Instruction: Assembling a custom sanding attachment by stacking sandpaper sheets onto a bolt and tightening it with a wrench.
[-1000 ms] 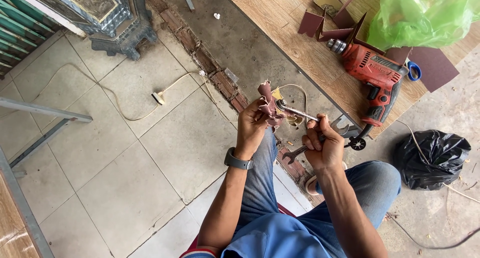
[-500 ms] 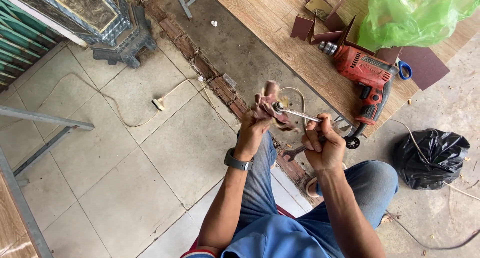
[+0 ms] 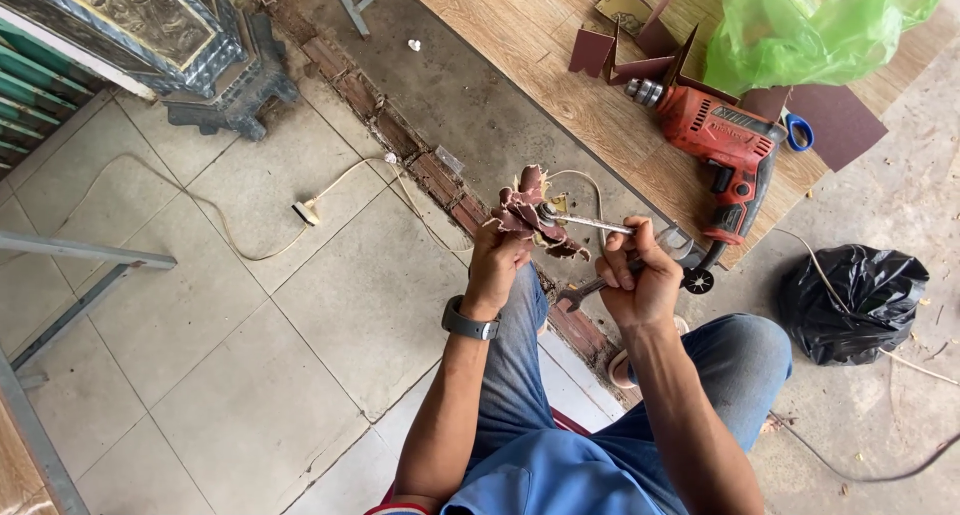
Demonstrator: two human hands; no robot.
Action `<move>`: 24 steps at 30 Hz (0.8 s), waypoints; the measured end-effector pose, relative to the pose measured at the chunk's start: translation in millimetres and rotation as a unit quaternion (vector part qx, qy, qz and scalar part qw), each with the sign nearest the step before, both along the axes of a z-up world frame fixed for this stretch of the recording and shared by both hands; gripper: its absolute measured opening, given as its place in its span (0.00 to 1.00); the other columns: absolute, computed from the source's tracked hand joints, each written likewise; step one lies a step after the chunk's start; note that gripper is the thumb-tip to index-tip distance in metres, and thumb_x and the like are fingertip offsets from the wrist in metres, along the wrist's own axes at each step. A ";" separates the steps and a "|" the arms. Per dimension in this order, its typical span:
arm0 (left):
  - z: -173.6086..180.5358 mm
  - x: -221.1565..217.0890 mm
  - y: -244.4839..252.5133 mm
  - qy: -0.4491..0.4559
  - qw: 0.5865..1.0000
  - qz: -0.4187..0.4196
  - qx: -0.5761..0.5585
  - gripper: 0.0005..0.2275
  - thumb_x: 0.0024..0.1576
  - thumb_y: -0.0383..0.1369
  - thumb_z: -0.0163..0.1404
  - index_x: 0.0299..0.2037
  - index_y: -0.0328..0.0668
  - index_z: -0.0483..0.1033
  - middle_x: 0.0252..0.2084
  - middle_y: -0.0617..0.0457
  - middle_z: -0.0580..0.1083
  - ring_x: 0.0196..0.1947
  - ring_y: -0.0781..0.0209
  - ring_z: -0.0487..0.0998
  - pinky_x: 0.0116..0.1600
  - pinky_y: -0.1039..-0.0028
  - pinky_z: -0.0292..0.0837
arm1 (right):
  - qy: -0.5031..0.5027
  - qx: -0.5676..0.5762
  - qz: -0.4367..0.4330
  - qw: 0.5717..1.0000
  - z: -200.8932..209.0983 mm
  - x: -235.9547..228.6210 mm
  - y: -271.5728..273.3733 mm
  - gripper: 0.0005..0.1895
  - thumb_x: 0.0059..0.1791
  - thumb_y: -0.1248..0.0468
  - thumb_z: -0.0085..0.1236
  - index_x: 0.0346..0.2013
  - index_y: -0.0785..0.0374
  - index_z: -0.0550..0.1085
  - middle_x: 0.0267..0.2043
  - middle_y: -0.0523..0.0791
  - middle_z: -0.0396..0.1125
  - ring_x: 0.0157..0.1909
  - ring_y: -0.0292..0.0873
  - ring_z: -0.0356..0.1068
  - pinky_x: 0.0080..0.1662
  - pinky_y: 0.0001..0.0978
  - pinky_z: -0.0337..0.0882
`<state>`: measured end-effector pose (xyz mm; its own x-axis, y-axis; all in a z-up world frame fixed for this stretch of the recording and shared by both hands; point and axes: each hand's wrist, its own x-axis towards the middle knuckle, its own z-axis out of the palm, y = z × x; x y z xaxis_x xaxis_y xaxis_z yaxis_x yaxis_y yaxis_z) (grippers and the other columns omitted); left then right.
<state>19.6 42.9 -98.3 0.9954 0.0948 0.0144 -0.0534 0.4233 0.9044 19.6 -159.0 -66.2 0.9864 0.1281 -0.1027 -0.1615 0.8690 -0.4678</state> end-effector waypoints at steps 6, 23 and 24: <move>7.6 2.2 -2.2 0.036 0.994 -0.023 -0.103 0.03 0.63 0.27 0.47 0.36 0.41 0.71 0.19 0.62 0.55 0.17 0.75 0.55 0.23 0.83 0.57 | 0.029 0.061 0.039 0.997 12.8 -14.4 17.9 0.10 0.58 0.59 0.45 0.51 0.57 0.71 0.35 0.49 0.72 0.12 0.28 0.48 0.22 0.17 0.53; 82.8 8.6 72.9 0.103 0.966 -0.182 -0.152 0.08 0.66 0.30 0.47 0.50 0.35 0.73 0.32 0.33 0.79 0.25 0.55 0.82 0.31 0.71 0.81 | -0.024 -0.357 -0.070 0.931 101.5 59.0 21.8 0.04 0.61 0.61 0.44 0.46 0.50 0.68 0.37 0.43 0.73 0.15 0.28 0.47 0.22 0.21 0.47; 76.8 9.3 77.8 0.109 0.965 -0.178 -0.159 0.12 0.65 0.31 0.47 0.54 0.30 0.74 0.35 0.32 0.80 0.24 0.55 0.80 0.31 0.71 0.80 | -0.074 -0.520 -0.088 0.846 120.7 66.4 28.5 0.07 0.63 0.69 0.43 0.42 0.55 0.66 0.37 0.46 0.72 0.18 0.28 0.49 0.20 0.25 0.47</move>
<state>29.0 120.7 -21.5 0.9420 -0.2881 -0.1719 0.3228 0.6384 0.6988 86.0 -130.4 54.6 0.9928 -0.1057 0.0563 0.0543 -0.0217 -0.9983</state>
